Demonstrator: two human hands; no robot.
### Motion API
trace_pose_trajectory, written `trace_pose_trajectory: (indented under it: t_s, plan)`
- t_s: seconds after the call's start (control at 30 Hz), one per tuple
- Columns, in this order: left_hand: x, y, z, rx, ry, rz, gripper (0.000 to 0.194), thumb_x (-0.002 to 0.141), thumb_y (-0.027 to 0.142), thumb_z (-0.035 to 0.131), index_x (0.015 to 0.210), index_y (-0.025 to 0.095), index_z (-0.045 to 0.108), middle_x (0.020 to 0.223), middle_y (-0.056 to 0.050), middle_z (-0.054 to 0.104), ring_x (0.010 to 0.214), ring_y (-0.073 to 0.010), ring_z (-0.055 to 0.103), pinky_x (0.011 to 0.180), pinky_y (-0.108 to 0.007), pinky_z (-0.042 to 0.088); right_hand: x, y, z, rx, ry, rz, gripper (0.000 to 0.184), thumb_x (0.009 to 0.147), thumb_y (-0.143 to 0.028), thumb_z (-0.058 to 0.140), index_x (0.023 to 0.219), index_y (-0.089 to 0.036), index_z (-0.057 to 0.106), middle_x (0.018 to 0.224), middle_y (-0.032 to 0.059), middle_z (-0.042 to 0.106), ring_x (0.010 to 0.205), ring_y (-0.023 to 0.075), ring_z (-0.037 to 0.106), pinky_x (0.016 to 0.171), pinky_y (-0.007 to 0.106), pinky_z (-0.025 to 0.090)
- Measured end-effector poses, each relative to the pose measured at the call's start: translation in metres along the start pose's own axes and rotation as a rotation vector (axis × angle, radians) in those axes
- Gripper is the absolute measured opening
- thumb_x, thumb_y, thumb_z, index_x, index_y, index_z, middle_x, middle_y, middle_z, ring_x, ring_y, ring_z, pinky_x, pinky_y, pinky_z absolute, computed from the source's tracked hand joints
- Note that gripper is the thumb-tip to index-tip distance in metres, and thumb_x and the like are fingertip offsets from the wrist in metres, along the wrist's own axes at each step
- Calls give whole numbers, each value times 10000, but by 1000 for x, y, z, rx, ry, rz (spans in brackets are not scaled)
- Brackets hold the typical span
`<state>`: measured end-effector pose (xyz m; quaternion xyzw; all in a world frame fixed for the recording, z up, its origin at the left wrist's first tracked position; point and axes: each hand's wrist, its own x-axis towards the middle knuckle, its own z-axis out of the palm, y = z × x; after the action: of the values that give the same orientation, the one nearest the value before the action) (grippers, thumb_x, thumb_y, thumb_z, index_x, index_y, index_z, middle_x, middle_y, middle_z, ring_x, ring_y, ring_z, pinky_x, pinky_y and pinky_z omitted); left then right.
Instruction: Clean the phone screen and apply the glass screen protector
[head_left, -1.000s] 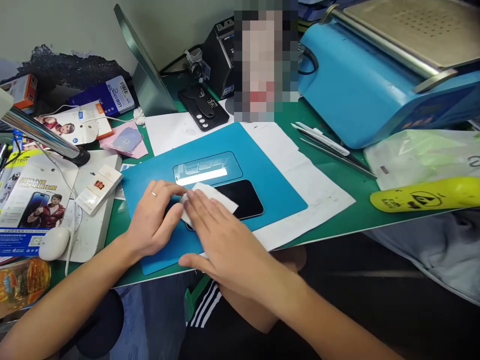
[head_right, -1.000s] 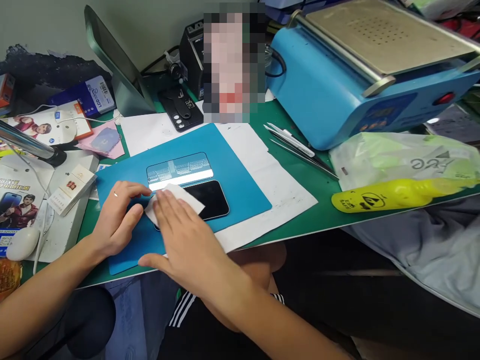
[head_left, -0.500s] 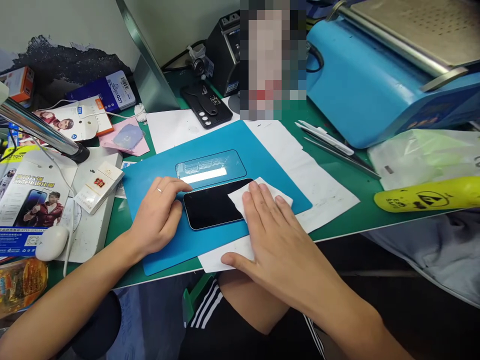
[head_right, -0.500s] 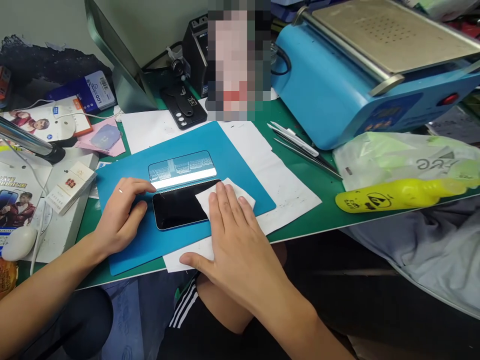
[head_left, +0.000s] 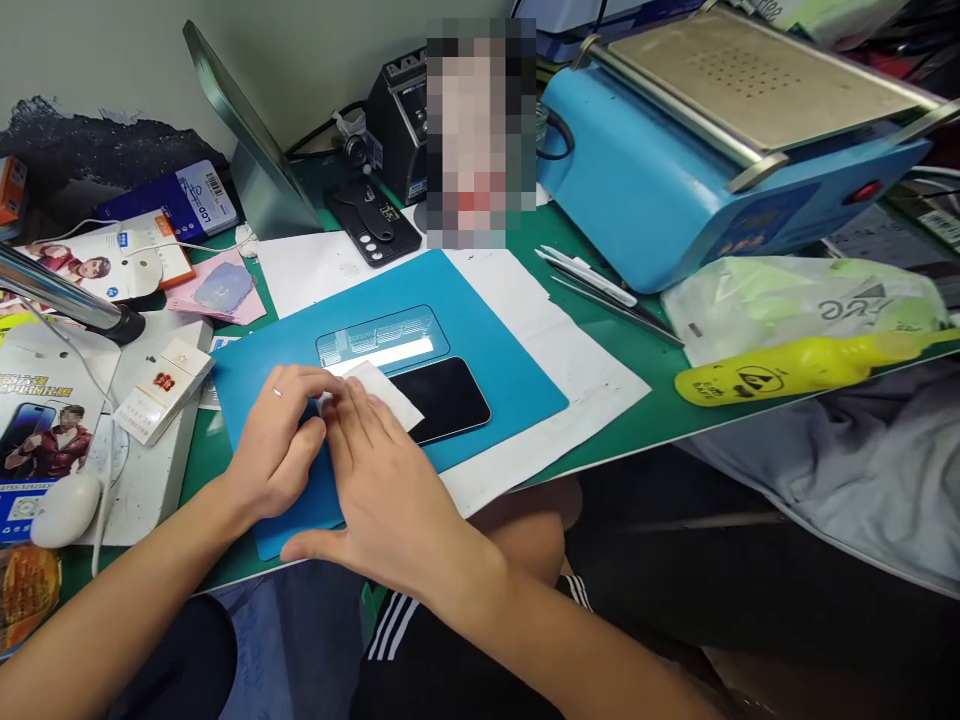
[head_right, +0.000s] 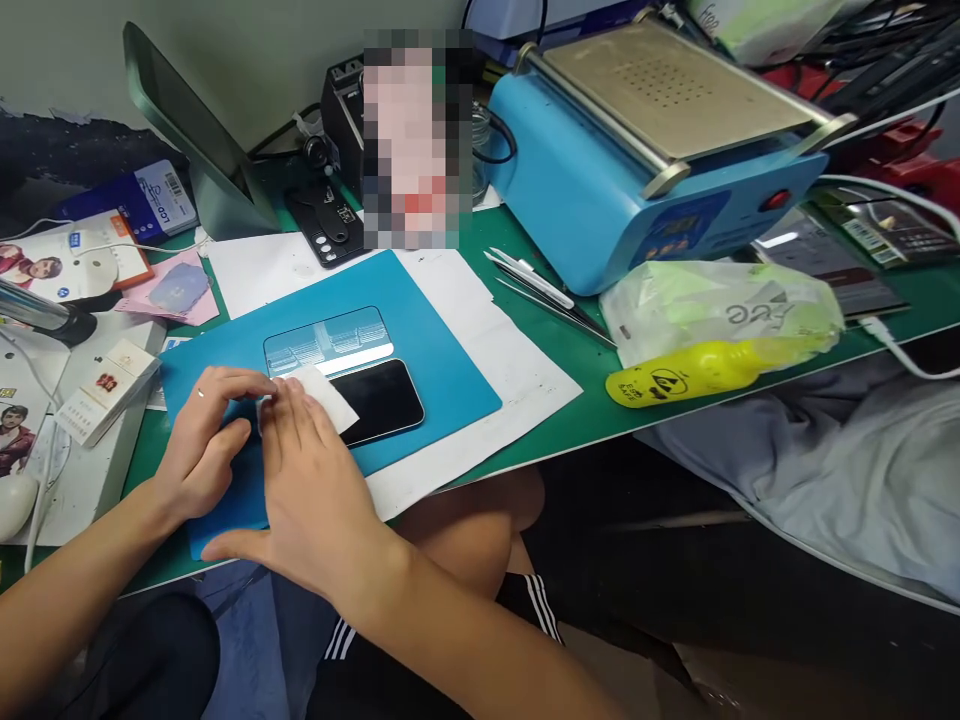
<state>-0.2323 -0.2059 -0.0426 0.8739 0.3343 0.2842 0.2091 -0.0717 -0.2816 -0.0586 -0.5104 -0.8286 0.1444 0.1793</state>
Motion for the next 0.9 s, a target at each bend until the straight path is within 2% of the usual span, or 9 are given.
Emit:
trace_pose_trajectory:
  t_s: [0.17, 0.3, 0.4, 0.57, 0.67, 0.77, 0.9]
  plan:
    - [-2, -3, -2, 12, -26, -50, 291, 997, 155, 402, 1222, 228, 570, 1179, -62, 660, 1013, -227, 573, 905, -406, 486, -19, 10, -5, -55, 41, -85, 1215, 890, -900, 352, 1603, 84, 325, 1689, 286, 294, 1612, 363, 253, 1321, 459, 272]
    - [-2, -3, -2, 15, -36, -52, 301, 982, 155, 410, 1227, 232, 568, 1184, -55, 661, 1008, -227, 568, 904, -403, 483, -40, 34, -14, -127, 20, -105, 1178, 917, -879, 339, 1590, 88, 344, 1698, 299, 264, 1602, 397, 270, 1278, 506, 356]
    - [-1, -1, -1, 16, -45, -52, 308, 970, 144, 411, 1224, 228, 565, 1180, -52, 659, 1003, -224, 568, 897, -400, 479, -57, 58, -23, -184, 27, -84, 1137, 936, -855, 345, 1581, 81, 361, 1680, 312, 312, 1578, 414, 328, 1225, 545, 427]
    - [0, 2, 0, 14, -41, -39, 293, 992, 145, 386, 1229, 206, 546, 1190, -65, 654, 1009, -223, 563, 905, -405, 473, -70, 81, -35, -288, 2, -42, 1028, 984, -796, 303, 1472, 88, 489, 1651, 340, 359, 1576, 429, 327, 1207, 570, 440]
    - [-1, 3, 1, 17, -4, -34, 273, 1012, 176, 387, 1235, 201, 542, 1188, -75, 652, 1020, -231, 566, 905, -412, 475, -62, 77, -31, -339, 27, -4, 1080, 970, -814, 295, 1473, 126, 471, 1626, 381, 365, 1546, 470, 365, 1187, 600, 447]
    - [-2, 3, 1, 32, 25, -32, 271, 1016, 191, 391, 1243, 200, 538, 1188, -81, 650, 1014, -235, 567, 900, -419, 478, -47, 61, -21, -336, 58, 25, 1194, 921, -869, 314, 1501, 170, 409, 1607, 414, 361, 1523, 499, 391, 1176, 616, 448]
    - [-3, 3, 1, 54, 28, -14, 257, 1015, 180, 398, 1225, 196, 545, 1165, -85, 654, 1008, -238, 572, 887, -424, 486, -34, 39, -11, -308, 45, -87, 1236, 881, -901, 306, 1560, 131, 360, 1649, 351, 342, 1548, 442, 379, 1196, 550, 452]
